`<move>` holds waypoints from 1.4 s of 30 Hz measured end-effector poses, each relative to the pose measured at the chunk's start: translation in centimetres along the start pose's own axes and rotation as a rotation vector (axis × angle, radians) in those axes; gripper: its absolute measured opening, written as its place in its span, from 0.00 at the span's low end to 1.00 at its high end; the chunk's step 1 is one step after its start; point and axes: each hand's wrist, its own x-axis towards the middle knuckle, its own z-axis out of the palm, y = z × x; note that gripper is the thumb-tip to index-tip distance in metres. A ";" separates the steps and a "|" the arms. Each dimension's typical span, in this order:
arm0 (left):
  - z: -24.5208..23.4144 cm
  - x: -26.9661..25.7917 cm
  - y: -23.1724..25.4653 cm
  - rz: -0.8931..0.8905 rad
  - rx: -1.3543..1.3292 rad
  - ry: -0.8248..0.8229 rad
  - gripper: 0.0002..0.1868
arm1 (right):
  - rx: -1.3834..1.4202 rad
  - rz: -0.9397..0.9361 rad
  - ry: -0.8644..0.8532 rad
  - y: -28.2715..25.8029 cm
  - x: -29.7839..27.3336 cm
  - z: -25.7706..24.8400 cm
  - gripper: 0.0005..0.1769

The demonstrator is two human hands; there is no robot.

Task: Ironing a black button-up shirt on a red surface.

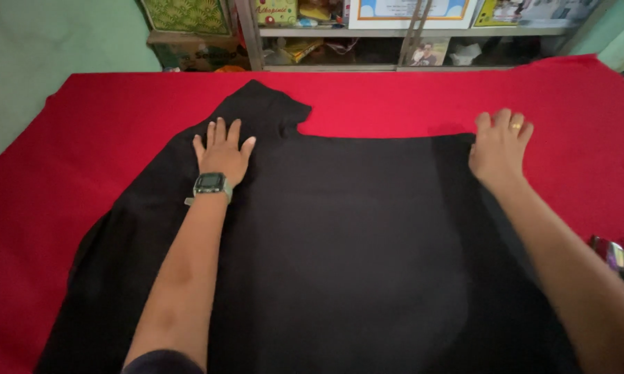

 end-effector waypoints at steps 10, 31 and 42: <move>-10.9 -15.8 0.0 -0.021 0.023 -0.112 0.41 | 0.366 -0.025 -0.286 -4.2 -12.8 -17.8 0.27; -17.2 -42.1 -9.4 -0.495 -0.659 -0.026 0.30 | 0.722 0.630 -0.384 2.1 -31.0 -22.8 0.47; -19.1 -38.6 -7.1 -0.001 -0.907 0.308 0.07 | 1.593 0.741 0.033 2.7 -30.2 -21.0 0.23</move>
